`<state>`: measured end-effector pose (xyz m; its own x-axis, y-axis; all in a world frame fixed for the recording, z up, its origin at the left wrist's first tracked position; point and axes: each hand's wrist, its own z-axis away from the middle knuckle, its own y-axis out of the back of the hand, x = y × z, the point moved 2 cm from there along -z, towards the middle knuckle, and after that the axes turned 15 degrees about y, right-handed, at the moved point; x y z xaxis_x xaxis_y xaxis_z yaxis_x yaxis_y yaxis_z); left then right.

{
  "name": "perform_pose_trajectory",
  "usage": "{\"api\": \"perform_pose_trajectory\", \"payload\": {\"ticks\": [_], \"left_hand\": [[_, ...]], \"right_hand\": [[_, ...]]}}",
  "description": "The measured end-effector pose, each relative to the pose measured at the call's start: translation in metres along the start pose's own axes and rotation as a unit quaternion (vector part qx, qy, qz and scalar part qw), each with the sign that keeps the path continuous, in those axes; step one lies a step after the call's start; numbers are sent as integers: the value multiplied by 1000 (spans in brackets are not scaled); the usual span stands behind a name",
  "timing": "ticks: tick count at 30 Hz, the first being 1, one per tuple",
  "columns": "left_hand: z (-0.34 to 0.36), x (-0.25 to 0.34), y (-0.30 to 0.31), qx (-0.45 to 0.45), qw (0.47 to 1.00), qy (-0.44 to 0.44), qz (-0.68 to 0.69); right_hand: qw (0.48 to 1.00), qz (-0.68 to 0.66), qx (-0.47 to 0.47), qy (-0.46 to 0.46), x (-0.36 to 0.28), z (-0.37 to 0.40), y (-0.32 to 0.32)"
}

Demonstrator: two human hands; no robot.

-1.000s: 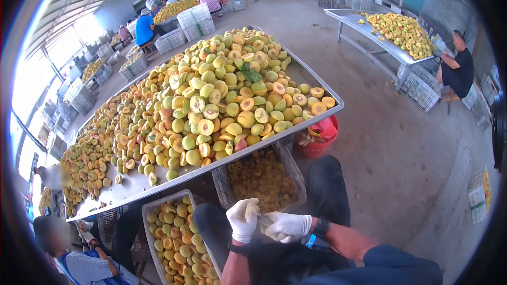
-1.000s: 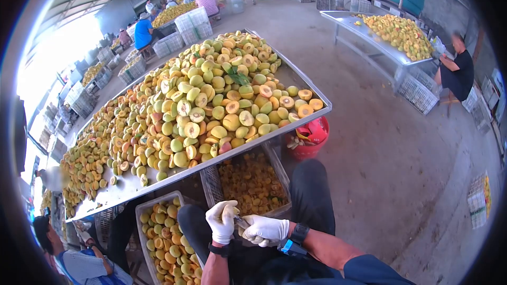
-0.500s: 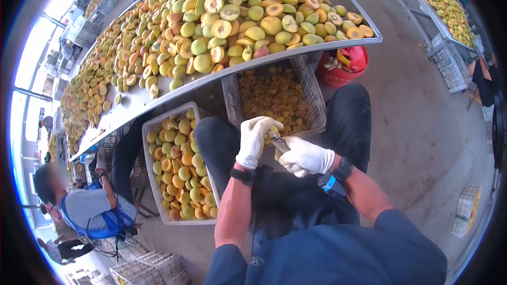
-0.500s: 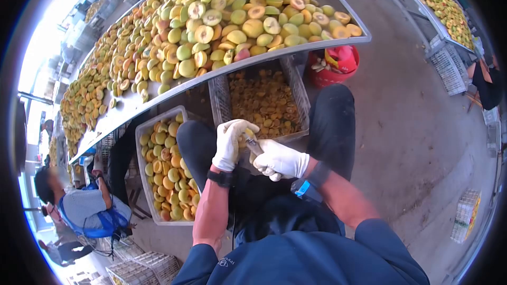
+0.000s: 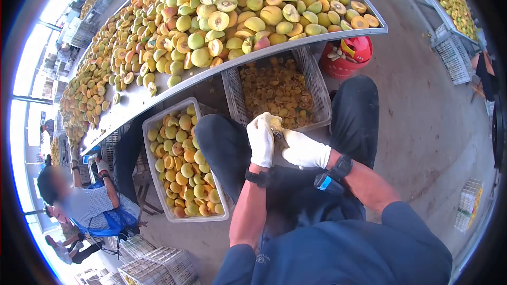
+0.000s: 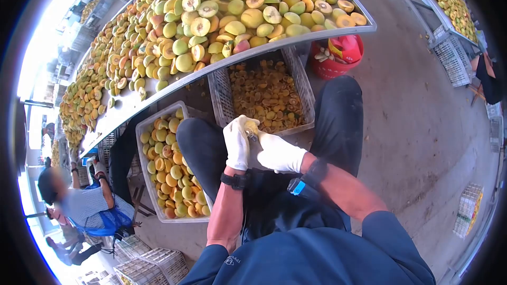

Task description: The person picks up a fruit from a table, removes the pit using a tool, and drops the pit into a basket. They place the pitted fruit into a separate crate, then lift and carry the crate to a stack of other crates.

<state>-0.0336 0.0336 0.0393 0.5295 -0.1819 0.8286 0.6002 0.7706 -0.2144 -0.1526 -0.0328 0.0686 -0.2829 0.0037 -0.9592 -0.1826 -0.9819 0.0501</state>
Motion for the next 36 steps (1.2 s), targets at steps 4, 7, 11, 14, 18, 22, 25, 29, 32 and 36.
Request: {"api": "perform_pose_trajectory", "payload": {"ticks": [4,7,11,14,18,22,25,29,32,36], "left_hand": [[6,7,-6,18,997,-57,-46],[12,8,-3,4,993,-107,-41],[9,9,1,-55,992,-80,-77],[6,10,0,-75,992,-56,-83],[2,9,1,-149,985,-11,-85],[-4,6,-2,-222,966,16,-134],[-3,7,-7,-259,949,81,-158],[1,15,-16,-266,927,157,-215],[-2,6,-14,-285,936,62,-194],[-9,-5,-6,-288,945,83,-127]], "right_hand": [[997,36,26,64,19,-8,-8],[998,-54,-17,20,-12,3,0],[994,-79,-62,-33,-29,9,8],[994,-95,-49,-34,-27,12,8],[966,-244,-78,-36,-8,17,10],[923,-370,-90,-62,-2,25,9],[894,-433,-88,-79,5,32,8],[850,-514,-94,-65,15,34,7],[823,-552,-109,-75,18,36,4],[823,-555,-101,-72,26,30,0]]}}
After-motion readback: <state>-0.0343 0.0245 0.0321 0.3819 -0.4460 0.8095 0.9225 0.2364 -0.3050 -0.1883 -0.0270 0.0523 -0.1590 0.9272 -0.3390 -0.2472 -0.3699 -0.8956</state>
